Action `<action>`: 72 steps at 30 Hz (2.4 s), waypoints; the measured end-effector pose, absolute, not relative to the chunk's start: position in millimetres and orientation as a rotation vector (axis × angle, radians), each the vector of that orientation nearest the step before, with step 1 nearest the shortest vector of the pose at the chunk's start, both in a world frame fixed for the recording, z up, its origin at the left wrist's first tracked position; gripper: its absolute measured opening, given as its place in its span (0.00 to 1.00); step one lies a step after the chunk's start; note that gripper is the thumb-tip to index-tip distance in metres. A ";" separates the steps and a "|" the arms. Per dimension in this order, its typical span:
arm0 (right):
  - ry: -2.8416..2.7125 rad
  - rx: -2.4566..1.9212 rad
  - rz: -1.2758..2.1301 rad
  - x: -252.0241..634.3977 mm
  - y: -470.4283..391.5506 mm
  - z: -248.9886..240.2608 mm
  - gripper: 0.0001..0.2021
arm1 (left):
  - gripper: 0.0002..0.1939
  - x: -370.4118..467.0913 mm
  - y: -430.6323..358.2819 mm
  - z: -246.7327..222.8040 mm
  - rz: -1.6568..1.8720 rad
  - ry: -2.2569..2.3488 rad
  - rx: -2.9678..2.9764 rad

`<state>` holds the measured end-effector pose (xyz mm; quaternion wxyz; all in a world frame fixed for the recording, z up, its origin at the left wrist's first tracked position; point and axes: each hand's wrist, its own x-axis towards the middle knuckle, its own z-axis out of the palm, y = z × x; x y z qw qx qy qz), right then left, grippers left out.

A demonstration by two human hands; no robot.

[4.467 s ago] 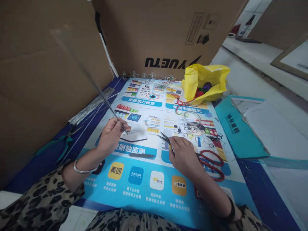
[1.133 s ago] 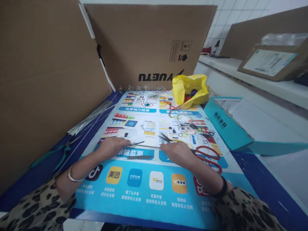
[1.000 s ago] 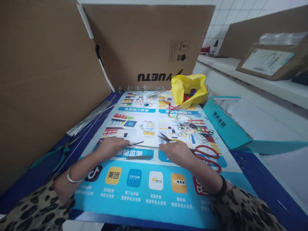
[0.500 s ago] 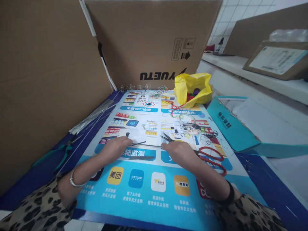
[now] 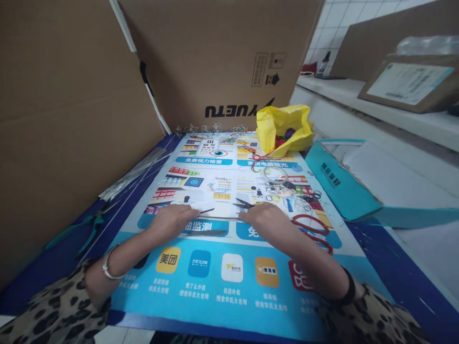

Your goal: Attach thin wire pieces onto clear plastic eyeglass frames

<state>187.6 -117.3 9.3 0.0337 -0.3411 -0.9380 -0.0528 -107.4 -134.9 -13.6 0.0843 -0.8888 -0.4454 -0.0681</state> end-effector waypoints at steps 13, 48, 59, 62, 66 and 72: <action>-2.938 -1.034 -0.282 188.4 -118.5 17.2 0.10 | 0.09 -99.8 -137.3 -11.9 -0.197 -1.334 -2.698; -2.649 -1.213 0.155 168.0 -130.6 -10.4 0.13 | 0.08 -105.6 -134.5 -8.8 -0.238 -1.315 -2.739; -2.635 -1.244 0.204 167.1 -130.3 -15.1 0.12 | 0.09 -104.4 -133.0 -7.0 -0.203 -1.339 -2.736; -2.640 -1.244 0.226 166.8 -130.1 -14.3 0.12 | 0.09 -104.0 -133.7 -6.9 -0.205 -1.344 -2.730; -2.618 -1.266 0.284 166.1 -131.1 -13.6 0.13 | 0.09 -104.7 -135.5 -7.8 -0.180 -1.353 -2.753; -2.483 -1.285 0.790 167.9 -119.1 -3.4 0.11 | 0.13 -103.6 -128.7 -3.3 -0.242 -1.397 -2.909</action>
